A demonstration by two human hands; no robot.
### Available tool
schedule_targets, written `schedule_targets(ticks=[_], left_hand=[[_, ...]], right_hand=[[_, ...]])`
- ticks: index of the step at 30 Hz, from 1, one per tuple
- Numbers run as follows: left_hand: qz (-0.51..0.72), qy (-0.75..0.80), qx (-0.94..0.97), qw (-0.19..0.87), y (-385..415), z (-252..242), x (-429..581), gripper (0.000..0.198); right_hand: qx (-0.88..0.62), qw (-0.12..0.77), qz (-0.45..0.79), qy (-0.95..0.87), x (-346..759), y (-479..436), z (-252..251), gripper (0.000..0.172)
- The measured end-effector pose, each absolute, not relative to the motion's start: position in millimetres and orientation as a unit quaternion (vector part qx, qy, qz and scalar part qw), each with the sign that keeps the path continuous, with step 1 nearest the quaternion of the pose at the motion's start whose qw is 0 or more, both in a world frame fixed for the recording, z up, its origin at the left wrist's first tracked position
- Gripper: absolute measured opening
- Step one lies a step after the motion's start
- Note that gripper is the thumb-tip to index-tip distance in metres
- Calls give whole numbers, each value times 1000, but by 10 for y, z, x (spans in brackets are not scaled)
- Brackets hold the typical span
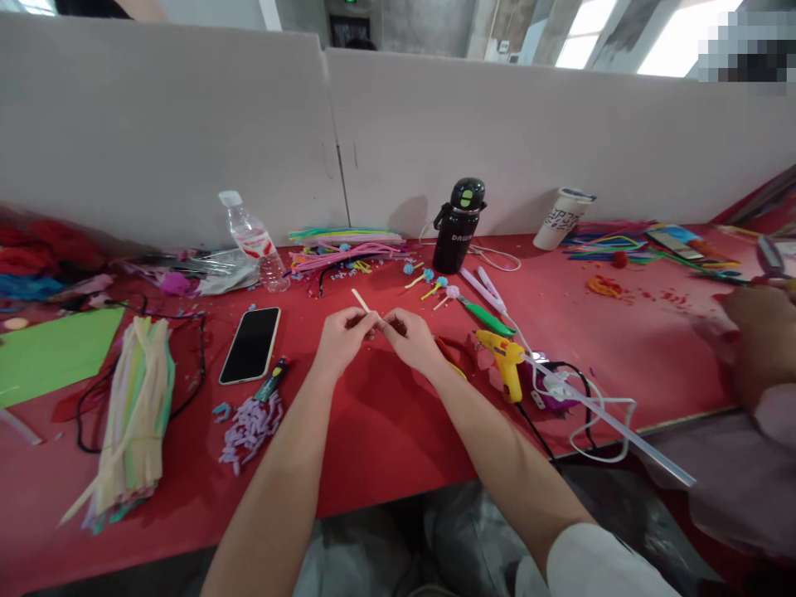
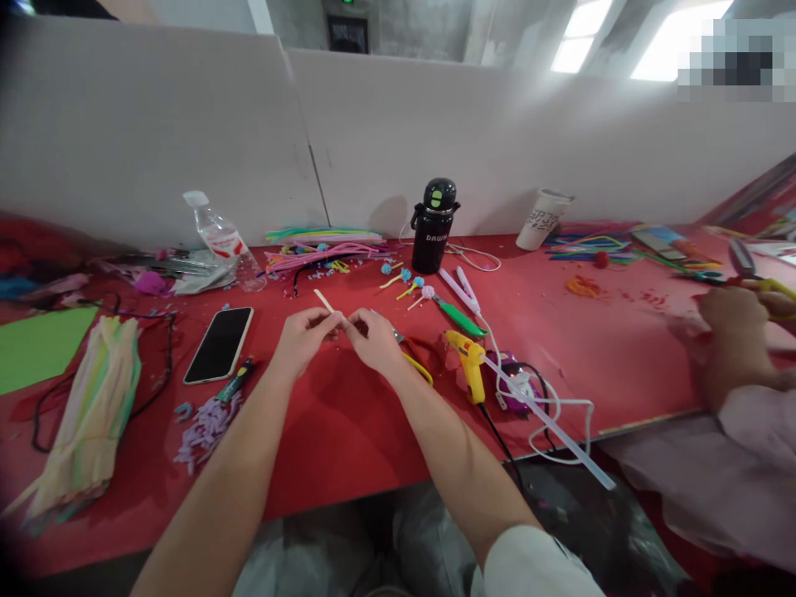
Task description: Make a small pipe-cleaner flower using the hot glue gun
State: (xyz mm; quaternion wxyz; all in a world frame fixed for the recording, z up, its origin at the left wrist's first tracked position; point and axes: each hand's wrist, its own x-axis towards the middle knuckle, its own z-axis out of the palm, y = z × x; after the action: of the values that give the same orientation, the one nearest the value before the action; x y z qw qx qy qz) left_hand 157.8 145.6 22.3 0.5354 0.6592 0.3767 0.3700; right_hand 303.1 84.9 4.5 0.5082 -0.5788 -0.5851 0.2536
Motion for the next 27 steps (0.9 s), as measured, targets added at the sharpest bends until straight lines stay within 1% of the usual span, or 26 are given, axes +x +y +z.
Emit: schedule_targets(ticks=[2,3,5,6,8,10,11,14,18,20,24,27], left_hand=[[367,379,638,561,1485,252,1535,38],[376,387,633,555,1506,275,1498,42],[410,407,647,497,1546,332,1405,51],[420,413,668,454,1560,363,1356,51],[385,402,736,385,1566,417,1269,41],[287,371,795,385,1547,448,1214,28],[234,354,813,399,1532,453,1200,25],[126,327,832,431,1492,433,1194,26],[65,320,832,449,1459,401,1225,35],[63,324,828,453,1447,416,1236,37],[100,318,830,448,1470,501,1199,37],[136,311,828,446,1542,539,1125,35]], right_hand=[[-579,487,262,-599,3076,853,58,30],[-576,466,276,-613,3104,854,66,32],[-567,414,313,-640,3161,852,85,35],[-561,389,331,-651,3185,848,97,37],[-546,357,353,-671,3217,832,129,38],[-524,341,363,-691,3227,811,162,38],[-514,335,367,-699,3225,802,176,37],[-504,325,382,-704,3211,782,189,37],[-503,320,395,-699,3206,768,166,32],[-507,332,400,-688,3204,762,166,30],[-514,369,411,-657,3151,784,236,28],[-514,370,381,-674,3070,837,310,27]])
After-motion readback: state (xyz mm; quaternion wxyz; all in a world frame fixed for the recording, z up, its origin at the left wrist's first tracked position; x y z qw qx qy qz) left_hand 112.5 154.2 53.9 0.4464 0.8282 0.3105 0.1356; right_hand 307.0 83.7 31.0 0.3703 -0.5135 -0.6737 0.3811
